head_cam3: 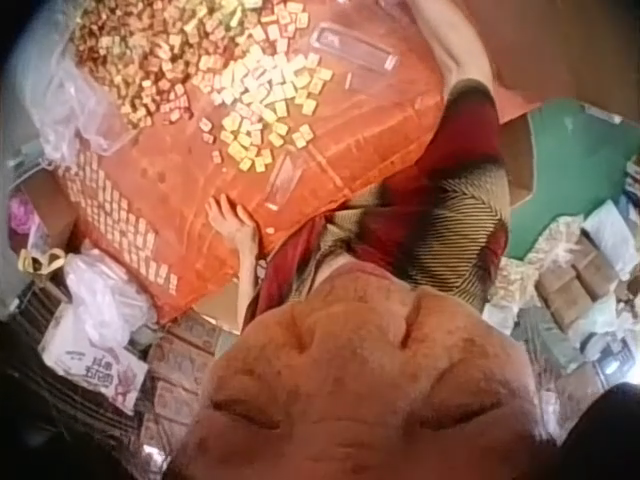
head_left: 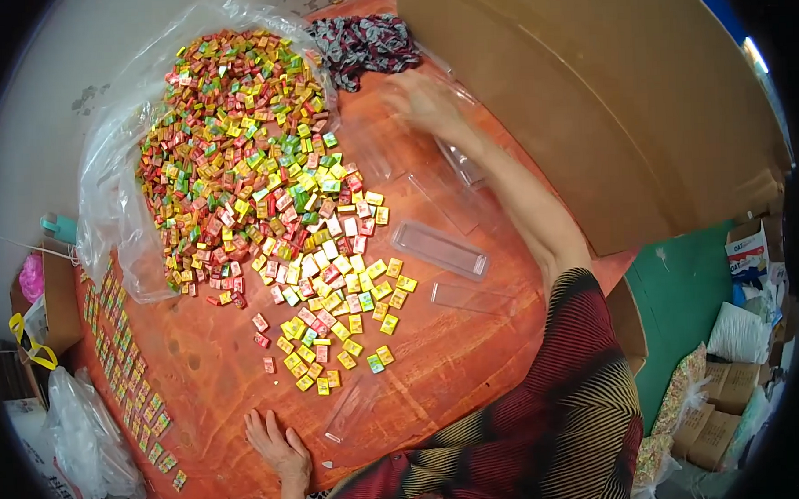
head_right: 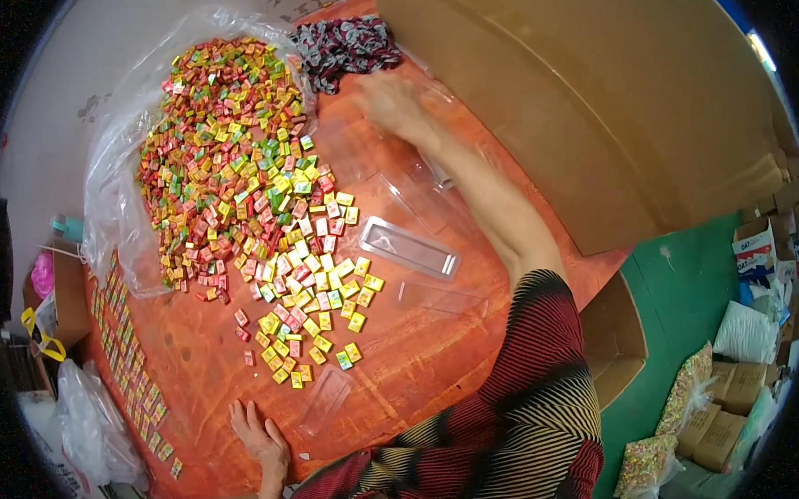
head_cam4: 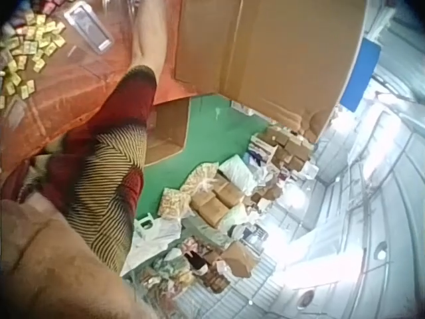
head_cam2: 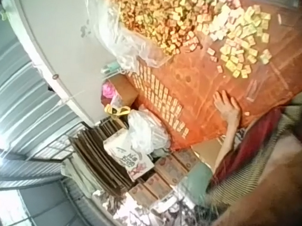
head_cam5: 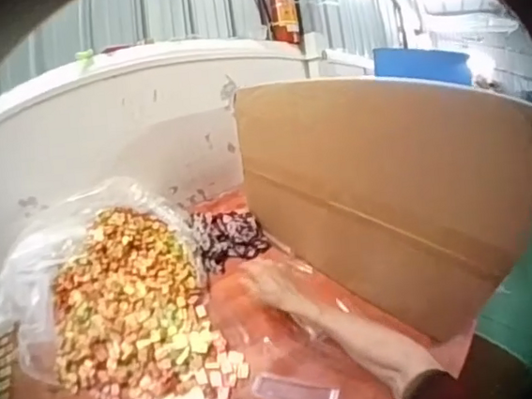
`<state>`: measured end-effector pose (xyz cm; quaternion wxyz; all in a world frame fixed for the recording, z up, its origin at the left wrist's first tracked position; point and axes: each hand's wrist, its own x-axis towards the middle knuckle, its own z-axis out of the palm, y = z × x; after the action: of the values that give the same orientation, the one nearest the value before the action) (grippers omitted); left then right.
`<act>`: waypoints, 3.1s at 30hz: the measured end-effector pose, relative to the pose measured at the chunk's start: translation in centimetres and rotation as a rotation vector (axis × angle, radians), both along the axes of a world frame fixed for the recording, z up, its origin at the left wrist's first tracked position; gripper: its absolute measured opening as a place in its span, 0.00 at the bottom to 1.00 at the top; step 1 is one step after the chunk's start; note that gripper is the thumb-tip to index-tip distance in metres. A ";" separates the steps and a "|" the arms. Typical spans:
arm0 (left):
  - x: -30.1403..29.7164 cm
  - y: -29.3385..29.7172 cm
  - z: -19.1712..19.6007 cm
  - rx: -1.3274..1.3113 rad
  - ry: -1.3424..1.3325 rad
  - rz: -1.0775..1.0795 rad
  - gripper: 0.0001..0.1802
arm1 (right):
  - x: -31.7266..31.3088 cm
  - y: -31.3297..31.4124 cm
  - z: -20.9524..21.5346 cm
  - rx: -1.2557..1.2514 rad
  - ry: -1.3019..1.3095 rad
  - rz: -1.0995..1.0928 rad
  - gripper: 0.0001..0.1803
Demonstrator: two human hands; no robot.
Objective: Sorting and arranging small square packets on a table before placing them into a shipping box.
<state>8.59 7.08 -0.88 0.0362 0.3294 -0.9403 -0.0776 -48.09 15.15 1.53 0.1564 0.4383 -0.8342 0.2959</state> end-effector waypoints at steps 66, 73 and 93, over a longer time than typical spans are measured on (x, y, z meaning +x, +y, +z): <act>-6.3 5.1 0.0 0.040 0.216 -0.463 0.32 | 28.0 14.4 -0.7 0.181 -0.054 -0.007 0.07; -8.3 7.5 0.8 0.088 0.198 -0.678 0.27 | 18.9 10.2 -4.9 0.158 0.218 -0.189 0.06; -4.7 5.9 0.7 -0.021 0.254 -0.470 0.17 | 22.6 16.5 0.5 0.025 0.200 -0.305 0.04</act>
<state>3.86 12.97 -0.14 0.1385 0.0892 -0.9796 -0.1148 -25.51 31.67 2.01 0.2761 0.3357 -0.8749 0.2135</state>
